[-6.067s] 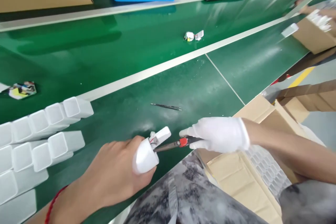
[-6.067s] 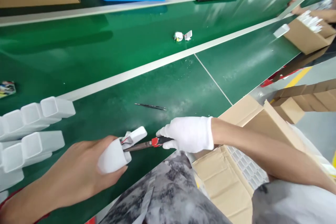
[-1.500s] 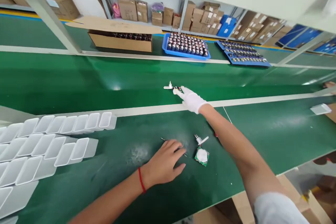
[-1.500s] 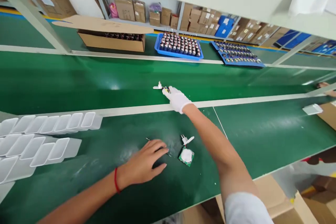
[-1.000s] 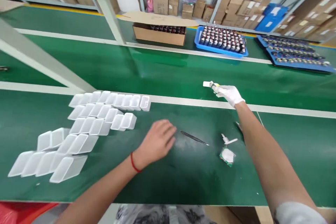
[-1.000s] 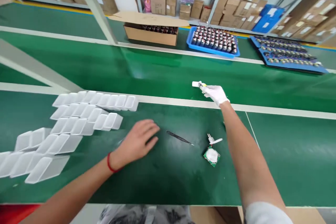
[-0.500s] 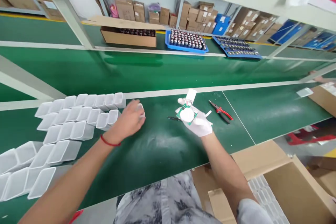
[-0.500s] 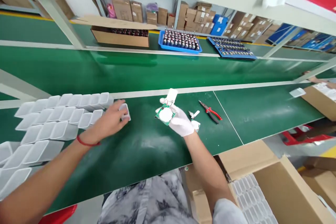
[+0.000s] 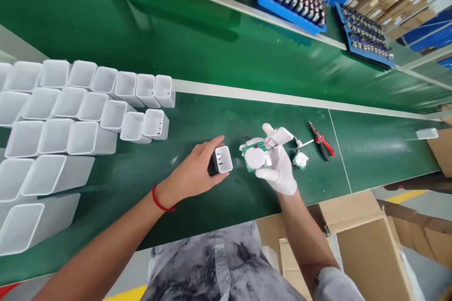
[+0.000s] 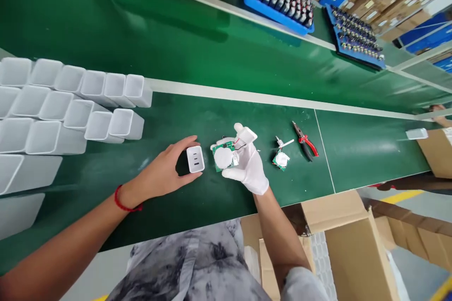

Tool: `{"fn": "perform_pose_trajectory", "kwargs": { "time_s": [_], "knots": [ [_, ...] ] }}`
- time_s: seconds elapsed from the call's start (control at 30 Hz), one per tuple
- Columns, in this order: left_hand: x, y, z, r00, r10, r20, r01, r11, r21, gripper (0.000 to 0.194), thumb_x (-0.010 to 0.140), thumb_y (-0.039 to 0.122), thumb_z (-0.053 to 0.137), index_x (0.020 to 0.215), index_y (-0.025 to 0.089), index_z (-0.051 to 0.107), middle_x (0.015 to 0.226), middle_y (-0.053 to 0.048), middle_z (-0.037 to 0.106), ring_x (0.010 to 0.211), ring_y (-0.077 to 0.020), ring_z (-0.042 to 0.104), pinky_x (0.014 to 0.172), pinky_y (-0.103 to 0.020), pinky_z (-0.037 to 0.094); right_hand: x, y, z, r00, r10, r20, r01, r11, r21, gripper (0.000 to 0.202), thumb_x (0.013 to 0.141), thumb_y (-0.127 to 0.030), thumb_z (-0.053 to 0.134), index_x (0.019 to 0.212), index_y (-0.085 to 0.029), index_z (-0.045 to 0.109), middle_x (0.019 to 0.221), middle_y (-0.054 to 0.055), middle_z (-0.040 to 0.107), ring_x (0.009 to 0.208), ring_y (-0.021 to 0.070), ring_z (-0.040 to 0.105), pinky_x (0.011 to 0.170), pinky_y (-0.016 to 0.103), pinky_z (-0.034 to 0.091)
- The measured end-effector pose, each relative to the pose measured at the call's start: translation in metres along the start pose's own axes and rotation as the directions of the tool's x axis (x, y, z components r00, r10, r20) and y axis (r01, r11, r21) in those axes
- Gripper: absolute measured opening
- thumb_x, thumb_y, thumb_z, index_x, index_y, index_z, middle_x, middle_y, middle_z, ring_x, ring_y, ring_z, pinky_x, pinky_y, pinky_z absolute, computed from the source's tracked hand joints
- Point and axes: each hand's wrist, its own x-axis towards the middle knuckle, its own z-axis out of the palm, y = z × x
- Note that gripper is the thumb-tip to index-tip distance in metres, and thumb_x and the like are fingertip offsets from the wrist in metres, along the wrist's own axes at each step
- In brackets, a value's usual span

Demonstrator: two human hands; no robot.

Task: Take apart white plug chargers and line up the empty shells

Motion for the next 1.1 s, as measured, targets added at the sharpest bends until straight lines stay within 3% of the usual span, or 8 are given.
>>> {"fn": "perform_pose_trajectory", "kwargs": {
  "time_s": [0.23, 0.37, 0.43, 0.53, 0.63, 0.73, 0.87, 1.1],
  "knots": [
    [0.003, 0.002, -0.008, 0.981, 0.177, -0.08, -0.163, 0.975, 0.154, 0.065, 0.084, 0.044, 0.066, 0.137, 0.018, 0.039, 0.136, -0.016, 0.051, 0.122, -0.0347, 0.051, 0.102, -0.051, 0.045, 0.008, 0.001, 0.019, 0.997, 0.073, -0.032, -0.072, 0.997, 0.026, 0.09, 0.063, -0.043, 0.088, 0.138, -0.037, 0.039, 0.104, 0.002, 0.067, 0.098, 0.0275, 0.068, 0.093, 0.051, 0.054],
    [-0.003, 0.0, -0.004, 0.973, 0.164, -0.164, -0.124, 0.965, 0.232, 0.027, 0.091, 0.038, 0.056, 0.109, 0.017, 0.055, 0.097, -0.009, 0.065, 0.091, -0.0246, 0.065, 0.078, -0.037, 0.054, 0.006, 0.003, 0.022, 0.991, 0.129, -0.047, -0.123, 0.986, 0.108, 0.077, 0.072, -0.049, 0.081, 0.137, -0.038, 0.042, 0.111, 0.004, 0.067, 0.092, 0.0263, 0.07, 0.074, 0.046, 0.061],
    [-0.006, 0.002, 0.001, 0.977, 0.105, -0.188, -0.045, 0.953, 0.301, 0.04, 0.087, 0.054, 0.06, 0.1, 0.017, 0.054, 0.084, -0.008, 0.062, 0.078, -0.0245, 0.065, 0.068, -0.036, 0.054, 0.005, 0.003, 0.024, 0.981, 0.129, -0.145, -0.12, 0.99, 0.068, 0.075, 0.076, -0.04, 0.079, 0.139, -0.039, 0.039, 0.11, 0.003, 0.067, 0.08, 0.022, 0.07, 0.061, 0.039, 0.061],
    [-0.007, 0.006, 0.002, 0.989, 0.067, -0.134, -0.028, 0.961, 0.274, 0.067, 0.078, 0.061, 0.066, 0.122, 0.014, 0.046, 0.105, -0.014, 0.061, 0.096, -0.032, 0.063, 0.08, -0.044, 0.055, 0.01, 0.007, 0.029, 0.932, 0.104, -0.346, -0.113, 0.994, -0.005, 0.073, 0.081, -0.029, 0.074, 0.142, -0.037, 0.034, 0.103, 0.001, 0.069, 0.074, 0.0176, 0.069, 0.063, 0.035, 0.061],
    [-0.004, 0.005, -0.003, 0.989, 0.145, -0.016, -0.141, 0.977, 0.162, 0.074, 0.084, 0.039, 0.063, 0.143, 0.014, 0.027, 0.143, -0.018, 0.043, 0.133, -0.037, 0.04, 0.107, -0.052, 0.043, 0.02, 0.013, 0.029, 0.904, 0.18, -0.388, -0.212, 0.977, -0.039, 0.084, 0.079, -0.033, 0.077, 0.147, -0.031, 0.027, 0.101, 0.001, 0.069, 0.087, 0.0191, 0.07, 0.084, 0.039, 0.06],
    [-0.002, 0.001, -0.005, 0.97, 0.225, 0.095, -0.233, 0.969, 0.083, 0.07, 0.086, 0.018, 0.052, 0.148, 0.017, 0.02, 0.153, -0.013, 0.034, 0.145, -0.0336, 0.024, 0.116, -0.053, 0.032, 0.025, 0.01, 0.022, 0.93, 0.22, -0.294, -0.277, 0.945, -0.171, 0.106, 0.072, -0.032, 0.082, 0.153, -0.032, 0.014, 0.117, 0.004, 0.064, 0.11, 0.0211, 0.064, 0.105, 0.045, 0.049],
    [-0.002, -0.005, -0.004, 0.977, 0.19, 0.098, -0.195, 0.98, 0.048, 0.065, 0.09, 0.02, 0.05, 0.148, 0.018, 0.021, 0.144, -0.014, 0.044, 0.139, -0.032, 0.035, 0.112, -0.052, 0.037, 0.019, -0.011, 0.004, 0.968, 0.249, 0.026, -0.21, 0.865, -0.455, 0.117, 0.066, -0.017, 0.084, 0.154, -0.042, 0.012, 0.147, 0.002, 0.045, 0.134, 0.0251, 0.048, 0.117, 0.051, 0.033],
    [-0.003, -0.009, -0.008, 0.978, 0.193, 0.075, -0.198, 0.978, 0.06, 0.068, 0.09, 0.032, 0.057, 0.147, 0.015, 0.023, 0.139, -0.016, 0.047, 0.132, -0.0321, 0.042, 0.11, -0.051, 0.038, 0.017, -0.015, -0.017, 0.938, 0.188, 0.29, 0.109, 0.636, -0.764, 0.104, 0.071, -0.005, 0.073, 0.153, -0.041, 0.02, 0.143, 0.005, 0.048, 0.109, 0.025, 0.058, 0.097, 0.046, 0.049]
  ]
}}
